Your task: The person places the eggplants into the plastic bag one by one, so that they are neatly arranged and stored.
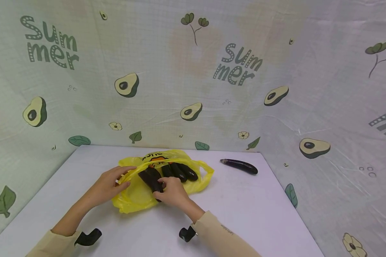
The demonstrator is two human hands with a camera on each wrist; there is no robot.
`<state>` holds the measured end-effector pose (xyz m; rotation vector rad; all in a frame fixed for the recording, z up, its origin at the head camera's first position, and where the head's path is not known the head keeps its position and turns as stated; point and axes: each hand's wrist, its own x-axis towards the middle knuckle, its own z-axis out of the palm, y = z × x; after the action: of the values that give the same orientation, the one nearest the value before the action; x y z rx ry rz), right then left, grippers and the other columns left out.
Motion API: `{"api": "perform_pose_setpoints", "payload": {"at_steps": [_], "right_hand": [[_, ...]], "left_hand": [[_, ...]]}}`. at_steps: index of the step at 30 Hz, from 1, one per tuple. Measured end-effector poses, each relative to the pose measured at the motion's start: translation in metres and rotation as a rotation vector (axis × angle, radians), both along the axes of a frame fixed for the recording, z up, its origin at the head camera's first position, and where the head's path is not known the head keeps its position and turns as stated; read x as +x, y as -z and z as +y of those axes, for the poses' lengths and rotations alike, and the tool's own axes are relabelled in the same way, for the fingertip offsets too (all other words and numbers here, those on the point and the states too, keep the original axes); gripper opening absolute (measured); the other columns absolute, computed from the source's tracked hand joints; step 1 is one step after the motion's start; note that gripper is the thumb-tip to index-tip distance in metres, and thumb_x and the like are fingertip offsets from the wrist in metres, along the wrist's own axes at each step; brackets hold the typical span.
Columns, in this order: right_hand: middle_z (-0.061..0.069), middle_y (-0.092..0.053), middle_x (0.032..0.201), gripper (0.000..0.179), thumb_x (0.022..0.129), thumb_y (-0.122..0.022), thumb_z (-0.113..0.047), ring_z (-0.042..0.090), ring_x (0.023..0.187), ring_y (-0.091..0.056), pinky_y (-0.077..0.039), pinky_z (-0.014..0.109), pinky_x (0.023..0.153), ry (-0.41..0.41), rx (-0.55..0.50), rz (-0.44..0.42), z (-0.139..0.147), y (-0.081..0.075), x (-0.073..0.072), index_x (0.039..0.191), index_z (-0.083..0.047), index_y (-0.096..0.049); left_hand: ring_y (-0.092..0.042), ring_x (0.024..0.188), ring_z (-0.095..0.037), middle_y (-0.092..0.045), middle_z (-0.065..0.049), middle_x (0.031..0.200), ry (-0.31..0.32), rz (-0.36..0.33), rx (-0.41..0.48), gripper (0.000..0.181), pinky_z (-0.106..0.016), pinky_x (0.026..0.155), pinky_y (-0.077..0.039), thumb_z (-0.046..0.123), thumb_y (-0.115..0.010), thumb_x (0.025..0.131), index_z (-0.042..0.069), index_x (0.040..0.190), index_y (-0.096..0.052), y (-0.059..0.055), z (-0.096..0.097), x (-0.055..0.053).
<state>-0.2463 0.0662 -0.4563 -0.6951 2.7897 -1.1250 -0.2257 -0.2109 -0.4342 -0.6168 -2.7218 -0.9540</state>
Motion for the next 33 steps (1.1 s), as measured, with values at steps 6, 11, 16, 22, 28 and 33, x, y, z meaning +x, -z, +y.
{"api": "perform_pose_setpoints", "payload": {"at_steps": [6, 11, 16, 22, 28, 33], "right_hand": [[0.008, -0.075, 0.111, 0.051, 0.089, -0.084, -0.026, 0.018, 0.094, -0.069, -0.055, 0.026, 0.073, 0.02, 0.01, 0.019, -0.004, 0.005, -0.002, 0.133, -0.004, -0.073], [0.008, -0.075, 0.111, 0.052, 0.088, -0.084, -0.026, 0.016, 0.093, -0.067, -0.055, 0.028, 0.076, 0.036, 0.025, 0.02, -0.006, 0.008, -0.003, 0.133, -0.003, -0.072], [0.005, -0.071, 0.105, 0.052, 0.089, -0.084, -0.027, 0.01, 0.086, -0.059, -0.052, 0.027, 0.074, 0.044, 0.047, 0.025, -0.01, 0.014, -0.006, 0.134, -0.002, -0.072], [0.001, -0.062, 0.093, 0.053, 0.089, -0.085, -0.028, 0.012, 0.084, -0.052, -0.047, 0.028, 0.071, 0.064, 0.061, 0.033, -0.017, 0.019, -0.005, 0.134, -0.002, -0.072], [0.001, -0.061, 0.091, 0.053, 0.088, -0.087, -0.03, 0.013, 0.084, -0.052, -0.046, 0.028, 0.072, 0.096, 0.057, 0.04, -0.019, 0.021, -0.004, 0.133, -0.005, -0.072], [0.004, -0.064, 0.096, 0.053, 0.088, -0.087, -0.029, 0.014, 0.086, -0.054, -0.048, 0.03, 0.074, 0.089, 0.048, 0.035, -0.017, 0.02, -0.002, 0.133, -0.004, -0.072]], "left_hand": [[-0.063, 0.126, -0.034, -0.064, -0.012, 0.145, -0.004, -0.006, -0.002, 0.053, -0.051, 0.095, -0.058, 0.01, -0.075, 0.099, 0.016, 0.149, -0.06, -0.002, 0.0, 0.0], [-0.063, 0.125, -0.033, -0.064, -0.012, 0.145, -0.009, -0.006, -0.011, 0.053, -0.05, 0.095, -0.058, 0.01, -0.075, 0.099, 0.015, 0.15, -0.06, -0.003, 0.0, 0.0], [-0.064, 0.124, -0.033, -0.064, -0.012, 0.144, -0.005, 0.0, -0.011, 0.053, -0.049, 0.094, -0.059, 0.01, -0.075, 0.099, 0.014, 0.149, -0.06, -0.002, -0.001, 0.0], [-0.064, 0.124, -0.034, -0.064, -0.013, 0.145, -0.002, 0.002, -0.005, 0.052, -0.049, 0.094, -0.058, 0.01, -0.075, 0.099, 0.013, 0.149, -0.06, -0.002, -0.001, 0.001], [-0.064, 0.121, -0.032, -0.064, -0.014, 0.142, -0.007, 0.008, -0.005, 0.053, -0.047, 0.092, -0.059, 0.01, -0.076, 0.098, 0.013, 0.149, -0.06, -0.004, -0.001, 0.002], [-0.061, 0.103, -0.019, -0.066, -0.008, 0.13, -0.016, 0.019, -0.018, 0.053, -0.036, 0.085, -0.058, 0.011, -0.078, 0.097, 0.014, 0.148, -0.062, -0.004, -0.001, 0.001]]}}
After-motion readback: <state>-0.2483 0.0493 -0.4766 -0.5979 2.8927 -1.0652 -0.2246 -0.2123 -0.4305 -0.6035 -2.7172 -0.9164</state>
